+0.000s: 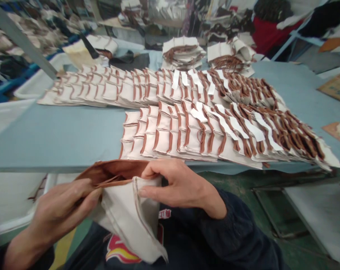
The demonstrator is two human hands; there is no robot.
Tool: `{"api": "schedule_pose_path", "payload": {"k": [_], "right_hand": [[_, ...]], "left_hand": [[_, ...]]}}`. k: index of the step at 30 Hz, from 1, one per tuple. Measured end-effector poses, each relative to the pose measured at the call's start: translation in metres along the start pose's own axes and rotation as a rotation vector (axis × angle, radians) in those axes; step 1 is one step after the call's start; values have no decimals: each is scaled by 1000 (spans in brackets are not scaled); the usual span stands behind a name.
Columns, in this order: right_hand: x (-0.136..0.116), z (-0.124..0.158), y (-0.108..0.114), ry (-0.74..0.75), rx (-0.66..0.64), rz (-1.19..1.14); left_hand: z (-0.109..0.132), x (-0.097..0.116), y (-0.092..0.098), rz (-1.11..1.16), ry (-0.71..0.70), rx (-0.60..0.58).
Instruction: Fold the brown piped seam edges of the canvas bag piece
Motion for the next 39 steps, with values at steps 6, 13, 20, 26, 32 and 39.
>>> {"api": "schedule_pose_path", "payload": {"k": [6,13,20,26,32,39], "right_hand": [[-47,-26,9,215,-78,91],[-39,-42,-8,212,-208,16],[-13,-37,-32,24,-196,-94],[-9,-33,-49,-25,-177,-196],[-13,-33,-55,-1,-143,-197],[0,-24,-56,-34,-193,-375]], "left_hand": [[-10,-15,-2,257,105,-64],[-29,9,-8,608,169,-359],[-18,0,-21,805,417,-455],[-8,-4,-28,926,517,-543],[-2,-11,-33,1003,647,-527],[0,-8,-41,1068,699,-539]]}}
Point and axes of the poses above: each hand's wrist, its own z-axis away from the middle knuckle, its own y-axis out of the back of the hand, x = y × z, the point moved 6 cm from there along -z, towards the middle knuckle, and after that the axes turned 14 degrees about y, right-handed, at the moved point
